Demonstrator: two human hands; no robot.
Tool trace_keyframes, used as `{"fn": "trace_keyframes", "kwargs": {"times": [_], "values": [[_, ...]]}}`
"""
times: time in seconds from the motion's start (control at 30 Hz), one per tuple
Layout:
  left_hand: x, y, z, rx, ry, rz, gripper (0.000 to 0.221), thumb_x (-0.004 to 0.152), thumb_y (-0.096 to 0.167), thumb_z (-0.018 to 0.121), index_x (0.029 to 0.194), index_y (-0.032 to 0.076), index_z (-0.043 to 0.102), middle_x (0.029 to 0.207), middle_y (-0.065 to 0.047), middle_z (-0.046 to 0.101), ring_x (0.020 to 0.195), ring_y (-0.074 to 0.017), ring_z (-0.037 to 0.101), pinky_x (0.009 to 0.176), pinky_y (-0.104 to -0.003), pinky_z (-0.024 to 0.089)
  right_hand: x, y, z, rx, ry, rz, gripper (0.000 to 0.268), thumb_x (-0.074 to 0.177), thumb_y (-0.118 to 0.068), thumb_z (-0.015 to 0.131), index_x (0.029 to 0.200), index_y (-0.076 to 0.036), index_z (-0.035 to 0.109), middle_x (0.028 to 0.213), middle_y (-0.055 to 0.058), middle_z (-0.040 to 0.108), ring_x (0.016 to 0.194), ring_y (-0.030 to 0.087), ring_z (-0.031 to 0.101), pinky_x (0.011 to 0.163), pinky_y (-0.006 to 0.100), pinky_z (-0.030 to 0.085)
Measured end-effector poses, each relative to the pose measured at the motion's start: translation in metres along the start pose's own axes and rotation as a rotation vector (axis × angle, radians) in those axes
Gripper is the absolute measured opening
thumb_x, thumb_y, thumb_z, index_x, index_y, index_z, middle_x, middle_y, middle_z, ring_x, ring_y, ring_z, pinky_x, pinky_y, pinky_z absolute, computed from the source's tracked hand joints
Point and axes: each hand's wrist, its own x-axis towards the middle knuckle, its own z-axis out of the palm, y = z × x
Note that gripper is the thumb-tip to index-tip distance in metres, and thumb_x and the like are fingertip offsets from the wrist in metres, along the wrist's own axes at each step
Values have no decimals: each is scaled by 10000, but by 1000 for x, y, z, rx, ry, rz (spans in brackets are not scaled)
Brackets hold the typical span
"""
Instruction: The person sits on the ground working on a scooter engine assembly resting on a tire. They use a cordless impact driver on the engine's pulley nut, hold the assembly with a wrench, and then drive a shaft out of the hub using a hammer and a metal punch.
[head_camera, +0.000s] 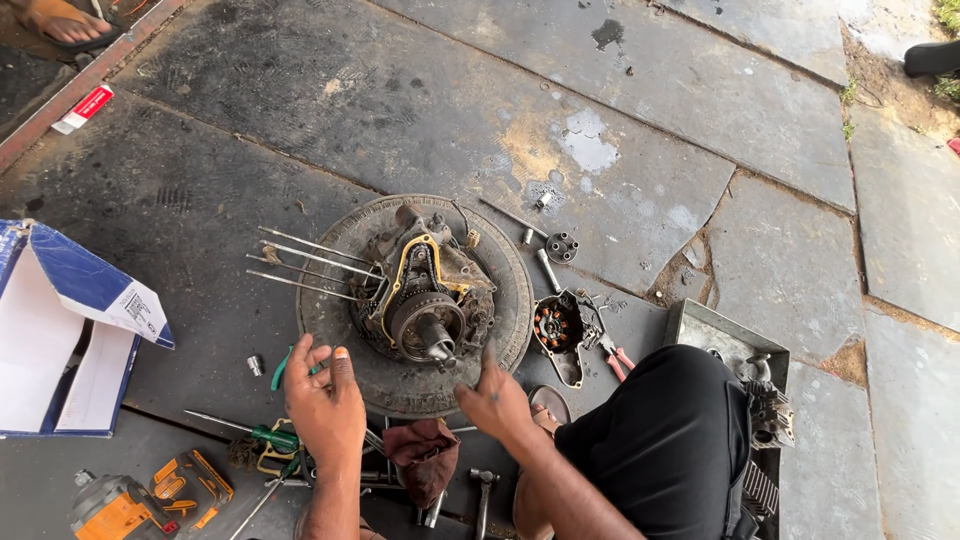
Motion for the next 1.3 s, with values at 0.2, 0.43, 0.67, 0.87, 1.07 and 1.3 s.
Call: {"fn": "trace_keyframes", "kwargs": {"times": [0.2, 0.43, 0.67, 0.87, 1.07, 1.3], "values": [[-1, 9, 1, -36, -12, 1, 529, 983, 151, 643, 1457, -4, 465, 1244, -142, 622, 958, -204, 689, 709, -318, 586, -6, 6, 32, -25, 10, -557, 412, 942, -232, 679, 1298, -59, 565, 853, 149, 771, 789, 218, 781, 837, 359, 576], [0, 3, 2, -28, -6, 7, 521, 992, 138, 650, 1462, -6, 475, 1239, -141, 633, 962, -203, 692, 705, -320, 571, 3, 16, 43, -185, 62, -426, 699, 820, -173, 760, 1395, 28, 419, 861, 158, 744, 767, 289, 733, 679, 424, 633], [-1, 2, 1, -44, 2, -10, 528, 979, 145, 658, 1453, -7, 481, 1236, -143, 633, 952, -209, 695, 682, -319, 572, -22, -25, 9, -68, 148, -241, 835, 857, -118, 622, 1607, -33, 263, 742, 100, 700, 606, 230, 694, 563, 364, 609], [0, 4, 4, -45, -13, -5, 518, 990, 138, 635, 1453, -16, 462, 1234, -148, 623, 966, -206, 690, 694, -321, 590, -46, -58, -16, 105, 44, -377, 867, 858, -100, 627, 1648, -113, 270, 770, 111, 698, 621, 202, 652, 576, 344, 573], [1, 2, 2, -46, 1, 25, 492, 986, 141, 652, 1429, -18, 510, 1217, -139, 655, 936, -205, 693, 721, -322, 569, -15, -6, 24, -62, -53, -261, 587, 912, -198, 659, 1471, -179, 481, 999, 125, 751, 712, 217, 719, 629, 342, 615], [-2, -1, 7, -65, -17, 32, 439, 981, 130, 655, 1381, -20, 553, 1231, -138, 651, 940, -194, 706, 711, -329, 566, -34, -35, 14, -193, 43, -662, 671, 784, -187, 751, 1408, -20, 570, 966, 196, 733, 809, 364, 725, 699, 458, 596]]}}
